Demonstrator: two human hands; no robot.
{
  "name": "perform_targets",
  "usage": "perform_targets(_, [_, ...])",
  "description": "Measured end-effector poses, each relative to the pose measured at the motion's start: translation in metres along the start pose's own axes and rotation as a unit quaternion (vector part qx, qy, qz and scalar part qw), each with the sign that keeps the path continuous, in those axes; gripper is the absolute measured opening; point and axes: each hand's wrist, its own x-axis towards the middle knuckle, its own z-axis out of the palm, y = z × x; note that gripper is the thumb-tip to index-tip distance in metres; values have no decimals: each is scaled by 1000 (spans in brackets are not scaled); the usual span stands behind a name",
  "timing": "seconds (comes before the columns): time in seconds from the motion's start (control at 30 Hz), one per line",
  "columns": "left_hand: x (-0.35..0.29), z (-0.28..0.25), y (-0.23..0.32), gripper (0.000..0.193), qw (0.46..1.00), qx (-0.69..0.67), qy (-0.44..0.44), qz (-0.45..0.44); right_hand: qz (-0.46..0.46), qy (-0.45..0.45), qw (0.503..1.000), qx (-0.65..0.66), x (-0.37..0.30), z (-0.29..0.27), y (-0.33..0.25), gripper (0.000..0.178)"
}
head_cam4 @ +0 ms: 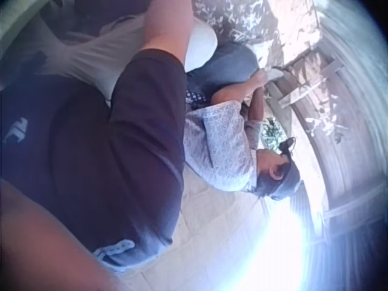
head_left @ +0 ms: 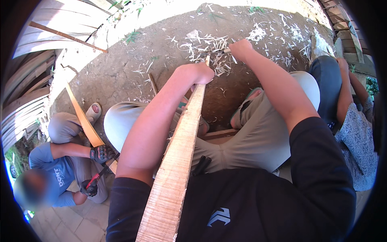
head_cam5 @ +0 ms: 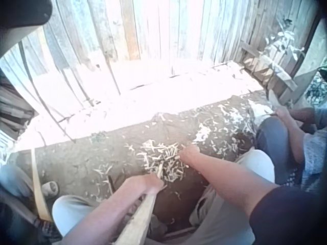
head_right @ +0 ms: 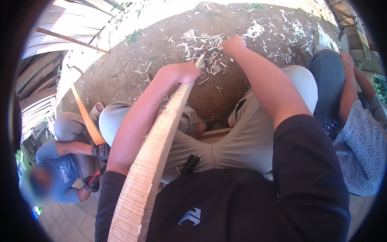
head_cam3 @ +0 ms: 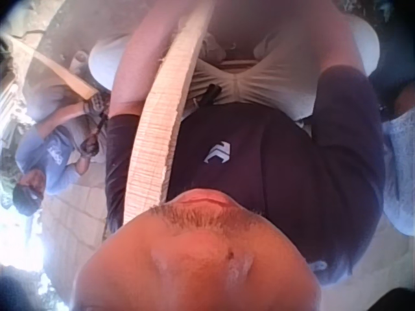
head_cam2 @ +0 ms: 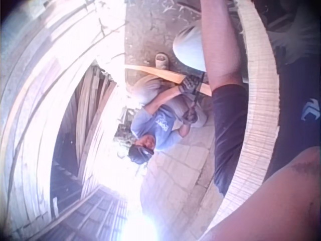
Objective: The person sits on the ground and uses a knife to shave thin strips from a long piece of wood. They hold the wood with their left hand and repeatedly scrape the blade along its length to remove the outer layer.
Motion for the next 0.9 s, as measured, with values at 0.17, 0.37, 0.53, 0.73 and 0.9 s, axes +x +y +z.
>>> perform_targets(0.17, [5,-1,-6,41,999,31,-22,-17,11,162,976,148,-3,-32,-16,19])
perform_targets(0.37, [-9,-6,3,41,1000,21,-18,-5,-24,47,995,87,0,-7,-11,24])
perform_targets(0.53, [4,-2,-4,42,999,30,-28,-16,-7,79,995,56,-4,-27,-11,21])
perform_targets(0.73, [9,-1,-5,43,998,46,-28,-18,-15,117,970,213,-7,-46,-19,18])
perform_targets(0.9, [-3,-3,0,44,1000,15,-19,-16,11,-16,999,27,-7,8,3,20])
